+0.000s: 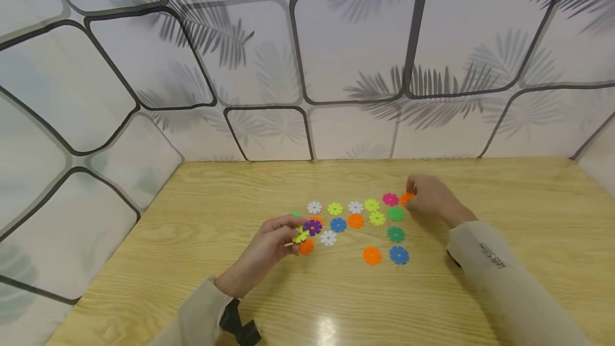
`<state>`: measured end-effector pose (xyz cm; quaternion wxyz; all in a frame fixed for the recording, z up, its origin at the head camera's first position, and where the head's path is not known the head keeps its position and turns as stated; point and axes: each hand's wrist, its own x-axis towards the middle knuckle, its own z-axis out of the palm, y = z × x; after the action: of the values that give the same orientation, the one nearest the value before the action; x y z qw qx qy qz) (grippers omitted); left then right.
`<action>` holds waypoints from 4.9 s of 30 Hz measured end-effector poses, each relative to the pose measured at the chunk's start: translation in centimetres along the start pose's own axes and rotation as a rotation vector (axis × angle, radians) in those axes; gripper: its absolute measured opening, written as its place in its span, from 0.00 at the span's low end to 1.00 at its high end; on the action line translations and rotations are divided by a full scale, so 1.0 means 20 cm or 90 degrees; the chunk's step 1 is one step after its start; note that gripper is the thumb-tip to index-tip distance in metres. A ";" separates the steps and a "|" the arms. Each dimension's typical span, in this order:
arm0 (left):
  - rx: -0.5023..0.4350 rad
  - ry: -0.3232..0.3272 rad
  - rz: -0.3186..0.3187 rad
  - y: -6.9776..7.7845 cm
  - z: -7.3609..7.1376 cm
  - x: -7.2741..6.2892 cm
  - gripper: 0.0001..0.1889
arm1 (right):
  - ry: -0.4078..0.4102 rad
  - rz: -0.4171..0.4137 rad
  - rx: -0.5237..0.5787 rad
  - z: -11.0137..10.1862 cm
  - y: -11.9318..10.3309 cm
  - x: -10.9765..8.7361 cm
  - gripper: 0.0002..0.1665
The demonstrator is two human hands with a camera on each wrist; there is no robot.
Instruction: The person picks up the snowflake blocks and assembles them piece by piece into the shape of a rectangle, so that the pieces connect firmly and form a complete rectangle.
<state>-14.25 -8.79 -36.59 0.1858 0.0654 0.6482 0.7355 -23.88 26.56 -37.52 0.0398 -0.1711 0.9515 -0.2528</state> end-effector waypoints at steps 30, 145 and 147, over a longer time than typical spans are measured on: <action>0.009 -0.013 -0.007 -0.02 0.01 0.00 0.11 | -0.011 -0.095 0.428 0.11 -0.44 -0.33 0.08; 0.098 -0.060 0.065 -0.04 0.05 -0.03 0.11 | -0.026 0.039 0.559 0.05 -0.20 -0.31 0.25; 0.098 -0.062 0.066 -0.04 0.04 -0.03 0.11 | -0.023 0.048 0.555 0.05 -0.19 -0.31 0.25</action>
<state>-13.22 -8.12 -37.07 0.1728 0.1486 0.6890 0.6881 -16.81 25.18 -36.53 0.1342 -0.1080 0.7608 -0.6258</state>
